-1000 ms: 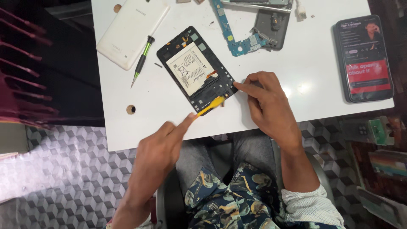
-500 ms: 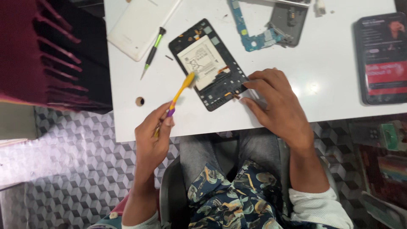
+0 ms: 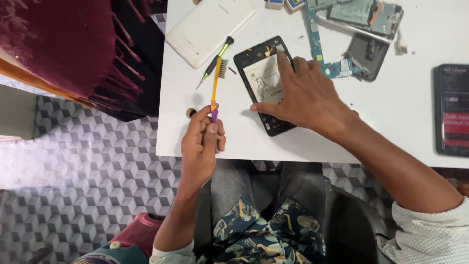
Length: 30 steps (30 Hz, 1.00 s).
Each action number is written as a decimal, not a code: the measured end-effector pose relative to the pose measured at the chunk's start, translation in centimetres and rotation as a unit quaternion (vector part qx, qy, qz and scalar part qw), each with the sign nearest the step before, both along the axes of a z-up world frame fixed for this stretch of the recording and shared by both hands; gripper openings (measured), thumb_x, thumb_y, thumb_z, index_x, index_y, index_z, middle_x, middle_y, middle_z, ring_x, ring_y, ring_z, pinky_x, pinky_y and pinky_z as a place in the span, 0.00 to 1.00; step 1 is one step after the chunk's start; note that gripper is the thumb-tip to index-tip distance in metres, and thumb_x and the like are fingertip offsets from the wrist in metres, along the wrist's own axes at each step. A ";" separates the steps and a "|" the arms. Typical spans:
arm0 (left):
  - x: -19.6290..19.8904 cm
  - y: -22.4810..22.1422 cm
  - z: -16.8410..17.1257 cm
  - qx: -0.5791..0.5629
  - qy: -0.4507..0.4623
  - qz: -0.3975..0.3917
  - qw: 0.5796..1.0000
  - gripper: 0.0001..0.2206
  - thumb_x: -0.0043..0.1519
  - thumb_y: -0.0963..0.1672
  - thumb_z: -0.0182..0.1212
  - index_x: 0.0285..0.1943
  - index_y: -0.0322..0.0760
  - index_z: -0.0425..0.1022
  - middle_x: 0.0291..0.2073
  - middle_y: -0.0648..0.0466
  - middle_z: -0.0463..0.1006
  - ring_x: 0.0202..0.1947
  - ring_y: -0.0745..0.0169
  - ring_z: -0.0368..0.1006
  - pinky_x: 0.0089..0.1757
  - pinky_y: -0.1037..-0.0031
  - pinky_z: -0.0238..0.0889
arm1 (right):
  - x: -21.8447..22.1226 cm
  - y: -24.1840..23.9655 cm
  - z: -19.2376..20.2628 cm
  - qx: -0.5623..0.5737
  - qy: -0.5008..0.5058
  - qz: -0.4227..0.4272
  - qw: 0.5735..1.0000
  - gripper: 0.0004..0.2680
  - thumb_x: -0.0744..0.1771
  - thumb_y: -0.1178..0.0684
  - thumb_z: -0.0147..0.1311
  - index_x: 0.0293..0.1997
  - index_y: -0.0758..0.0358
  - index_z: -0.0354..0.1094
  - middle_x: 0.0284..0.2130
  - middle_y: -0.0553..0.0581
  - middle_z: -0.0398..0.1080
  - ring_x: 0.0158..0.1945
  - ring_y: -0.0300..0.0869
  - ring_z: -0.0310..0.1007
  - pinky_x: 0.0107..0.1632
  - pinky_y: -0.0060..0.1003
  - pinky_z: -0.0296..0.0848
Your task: The person cleans the internal components of a disassembled smartphone using a toothbrush and then uses a screwdriver to remove screws from the device. The person handles the phone and tools on a white table with other phone parts nearby.
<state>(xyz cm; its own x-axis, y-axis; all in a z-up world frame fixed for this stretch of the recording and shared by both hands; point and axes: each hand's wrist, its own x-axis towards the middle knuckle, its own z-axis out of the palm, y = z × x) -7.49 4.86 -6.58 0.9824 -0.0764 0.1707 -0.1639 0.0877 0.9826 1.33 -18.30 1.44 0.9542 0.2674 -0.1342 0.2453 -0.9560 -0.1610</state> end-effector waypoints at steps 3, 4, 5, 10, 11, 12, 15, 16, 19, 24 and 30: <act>-0.2 0.0 0.2 0.003 -0.005 -0.006 1.000 0.16 0.74 0.39 0.46 0.70 0.24 0.62 0.34 0.53 0.70 0.28 0.73 0.64 0.31 0.81 0.61 | 0.4 0.7 -0.8 -0.020 -0.026 -0.025 0.999 0.48 0.56 0.22 0.65 0.69 0.82 0.51 0.49 0.82 0.64 0.54 0.70 0.66 0.46 0.58 0.76; -0.2 0.0 0.2 0.003 -0.003 -0.006 1.000 0.16 0.74 0.39 0.46 0.70 0.24 0.62 0.33 0.53 0.70 0.27 0.73 0.63 0.31 0.81 0.60 | 0.5 0.8 -0.9 -0.017 -0.025 -0.028 0.999 0.48 0.56 0.23 0.66 0.68 0.83 0.50 0.49 0.82 0.64 0.53 0.70 0.66 0.45 0.58 0.76; -0.4 -0.1 0.3 0.003 0.001 -0.006 1.000 0.16 0.73 0.39 0.46 0.70 0.25 0.63 0.33 0.53 0.71 0.27 0.74 0.63 0.31 0.81 0.60 | 0.6 0.8 -1.0 -0.014 -0.023 -0.032 0.999 0.47 0.56 0.25 0.67 0.68 0.83 0.50 0.49 0.83 0.63 0.52 0.70 0.65 0.43 0.58 0.76; 0.1 0.1 1.5 0.009 0.023 -0.038 0.999 0.17 0.72 0.38 0.47 0.71 0.28 0.63 0.32 0.54 0.71 0.27 0.73 0.64 0.31 0.80 0.62 | 0.4 0.4 -1.0 -0.026 0.009 -0.032 0.999 0.47 0.54 0.32 0.70 0.70 0.83 0.46 0.50 0.87 0.61 0.54 0.74 0.63 0.50 0.63 0.72; 0.5 0.5 2.0 0.005 0.035 -0.057 0.998 0.18 0.71 0.37 0.47 0.72 0.30 0.61 0.32 0.54 0.71 0.27 0.73 0.65 0.31 0.80 0.63 | 0.3 0.0 -0.8 -0.022 0.010 -0.027 0.999 0.48 0.54 0.33 0.71 0.70 0.82 0.45 0.51 0.88 0.59 0.55 0.76 0.61 0.50 0.65 0.70; 0.9 0.9 2.4 0.000 0.047 -0.076 0.996 0.20 0.70 0.37 0.47 0.72 0.32 0.60 0.32 0.55 0.72 0.26 0.73 0.66 0.31 0.79 0.64 | 0.2 -0.3 -0.7 -0.017 0.012 -0.023 1.000 0.48 0.53 0.34 0.72 0.71 0.80 0.44 0.52 0.90 0.58 0.56 0.77 0.60 0.50 0.67 0.69; 2.0 1.9 3.3 0.167 0.021 -0.082 0.982 0.22 0.67 0.37 0.50 0.73 0.35 0.60 0.27 0.56 0.74 0.23 0.73 0.66 0.28 0.78 0.61 | -0.4 -1.2 -0.5 0.004 0.015 -0.035 0.999 0.50 0.52 0.36 0.72 0.74 0.76 0.40 0.57 0.88 0.56 0.59 0.77 0.58 0.56 0.66 0.66; 2.3 2.1 3.5 0.171 0.006 -0.081 0.982 0.23 0.66 0.36 0.51 0.72 0.36 0.62 0.26 0.56 0.74 0.22 0.73 0.66 0.29 0.77 0.61 | -0.7 -1.4 -0.5 0.011 0.012 -0.032 0.999 0.49 0.52 0.37 0.71 0.74 0.75 0.40 0.58 0.86 0.57 0.60 0.75 0.57 0.58 0.65 0.65; 2.7 2.1 3.6 0.185 -0.021 -0.059 0.981 0.23 0.65 0.36 0.54 0.71 0.38 0.65 0.22 0.54 0.72 0.20 0.72 0.66 0.28 0.75 0.60 | -1.2 -1.8 -0.4 0.024 0.012 -0.028 0.999 0.47 0.53 0.39 0.70 0.74 0.72 0.40 0.60 0.80 0.57 0.63 0.71 0.55 0.62 0.63 0.61; 2.2 1.5 3.5 0.209 -0.012 0.014 0.978 0.21 0.64 0.37 0.58 0.68 0.39 0.69 0.23 0.53 0.74 0.18 0.71 0.66 0.26 0.75 0.60 | -1.3 -2.8 -0.1 0.049 -0.014 0.042 0.998 0.46 0.53 0.40 0.71 0.74 0.68 0.44 0.64 0.77 0.56 0.67 0.69 0.52 0.64 0.63 0.58; 2.5 1.5 4.0 0.225 -0.041 -0.018 0.973 0.18 0.63 0.37 0.60 0.63 0.36 0.75 0.32 0.50 0.81 0.22 0.69 0.69 0.28 0.75 0.63 | -1.3 -3.7 0.7 0.059 0.036 0.029 0.997 0.45 0.51 0.45 0.70 0.74 0.60 0.44 0.65 0.68 0.57 0.69 0.62 0.53 0.68 0.57 0.55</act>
